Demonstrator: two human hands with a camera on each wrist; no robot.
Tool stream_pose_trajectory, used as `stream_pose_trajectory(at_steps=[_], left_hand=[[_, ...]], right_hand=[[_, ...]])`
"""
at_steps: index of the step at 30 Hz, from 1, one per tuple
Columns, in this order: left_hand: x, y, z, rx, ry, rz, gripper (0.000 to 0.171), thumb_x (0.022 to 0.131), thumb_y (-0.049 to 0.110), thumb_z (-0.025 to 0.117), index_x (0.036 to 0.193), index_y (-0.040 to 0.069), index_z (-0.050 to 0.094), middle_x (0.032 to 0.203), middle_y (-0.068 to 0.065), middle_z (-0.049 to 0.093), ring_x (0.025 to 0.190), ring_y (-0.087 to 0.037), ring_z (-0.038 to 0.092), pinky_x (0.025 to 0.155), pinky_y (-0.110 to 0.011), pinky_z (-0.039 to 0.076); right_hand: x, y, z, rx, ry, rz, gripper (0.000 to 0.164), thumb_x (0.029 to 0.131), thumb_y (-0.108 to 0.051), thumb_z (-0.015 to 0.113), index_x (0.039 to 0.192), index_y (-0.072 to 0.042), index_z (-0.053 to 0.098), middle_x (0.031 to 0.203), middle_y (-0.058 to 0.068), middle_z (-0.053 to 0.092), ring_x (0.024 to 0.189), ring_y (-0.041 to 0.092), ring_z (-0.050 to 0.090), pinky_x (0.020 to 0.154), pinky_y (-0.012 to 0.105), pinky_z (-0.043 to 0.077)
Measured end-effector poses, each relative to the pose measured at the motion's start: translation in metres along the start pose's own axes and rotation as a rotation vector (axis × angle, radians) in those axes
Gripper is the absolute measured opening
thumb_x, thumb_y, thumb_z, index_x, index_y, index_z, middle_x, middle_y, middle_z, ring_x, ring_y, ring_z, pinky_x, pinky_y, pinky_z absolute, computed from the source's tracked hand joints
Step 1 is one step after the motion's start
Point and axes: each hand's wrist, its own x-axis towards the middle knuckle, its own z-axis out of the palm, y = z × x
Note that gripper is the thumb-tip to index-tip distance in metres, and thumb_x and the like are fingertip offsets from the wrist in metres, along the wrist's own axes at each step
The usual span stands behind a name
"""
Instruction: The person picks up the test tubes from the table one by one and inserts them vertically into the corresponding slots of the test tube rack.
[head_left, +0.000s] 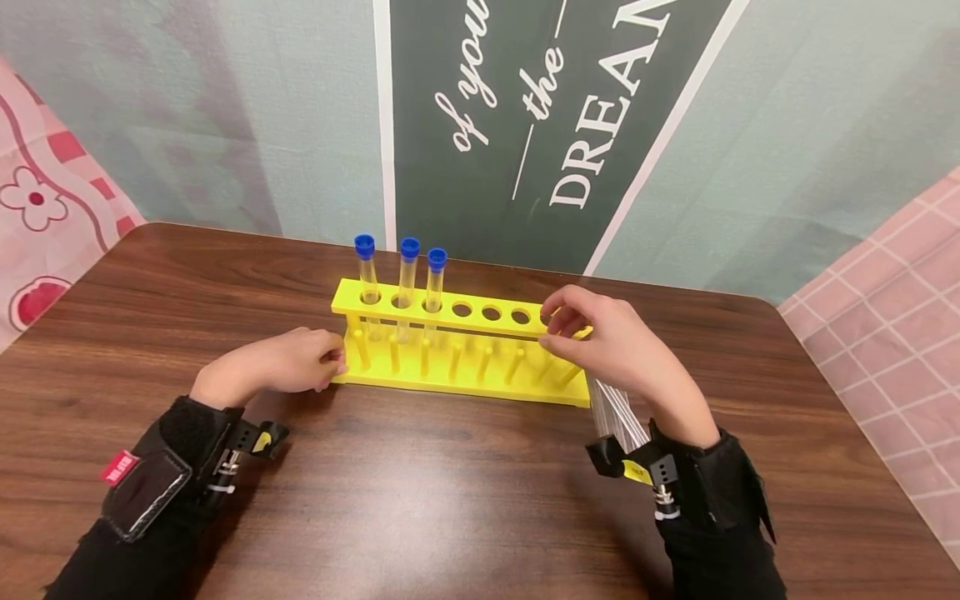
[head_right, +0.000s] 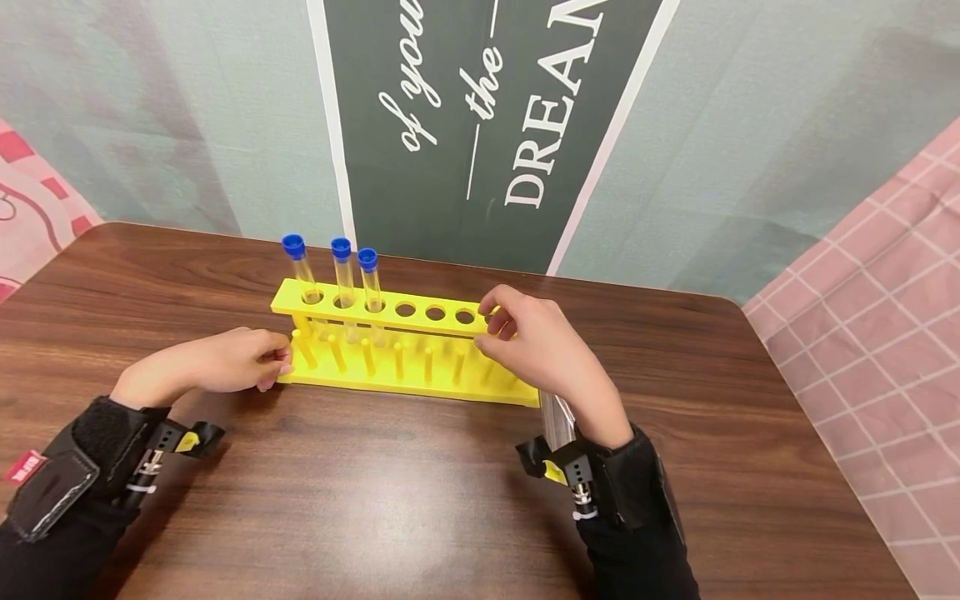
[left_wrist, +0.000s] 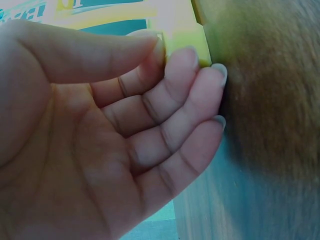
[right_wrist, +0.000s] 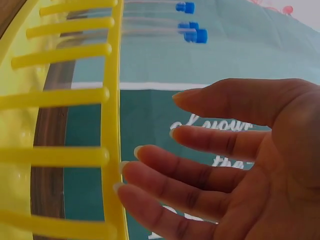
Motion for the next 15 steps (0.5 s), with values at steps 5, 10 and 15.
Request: stream_pose_trajectory(at_steps=[5,10,15], left_hand=[[0.000,0.000,0.000,0.000,0.008,0.003,0.014,0.091,0.006,0.046,0.079,0.004,0.053,0.061,-0.001,0.049,0.054,-0.013,0.042,0.054,-0.028,0.035],[0.000,0.000,0.000,-0.003,0.004,-0.004,0.014,0.091,0.006,0.045,0.079,0.004,0.053,0.061,-0.001,0.049,0.055,-0.013,0.042,0.055,-0.028,0.035],[0.000,0.000,0.000,-0.005,0.002,-0.006,0.014,0.092,0.007,0.045,0.080,0.004,0.053,0.061,-0.001,0.049,0.055,-0.013,0.041,0.055,-0.028,0.034]], right_hand=[[-0.007,0.008,-0.007,0.018,0.015,0.031,0.024,0.083,-0.012,0.065,0.104,-0.003,0.057,0.086,0.004,0.062,0.082,0.019,0.058,0.068,0.034,0.044],[-0.011,0.018,-0.017,0.033,0.027,0.063,0.022,0.084,-0.013,0.065,0.101,-0.001,0.058,0.086,0.005,0.060,0.078,0.018,0.057,0.066,0.029,0.044],[-0.014,0.030,-0.025,0.027,0.031,0.124,0.018,0.084,-0.010,0.063,0.098,0.000,0.058,0.086,0.008,0.059,0.077,0.020,0.057,0.065,0.027,0.045]])
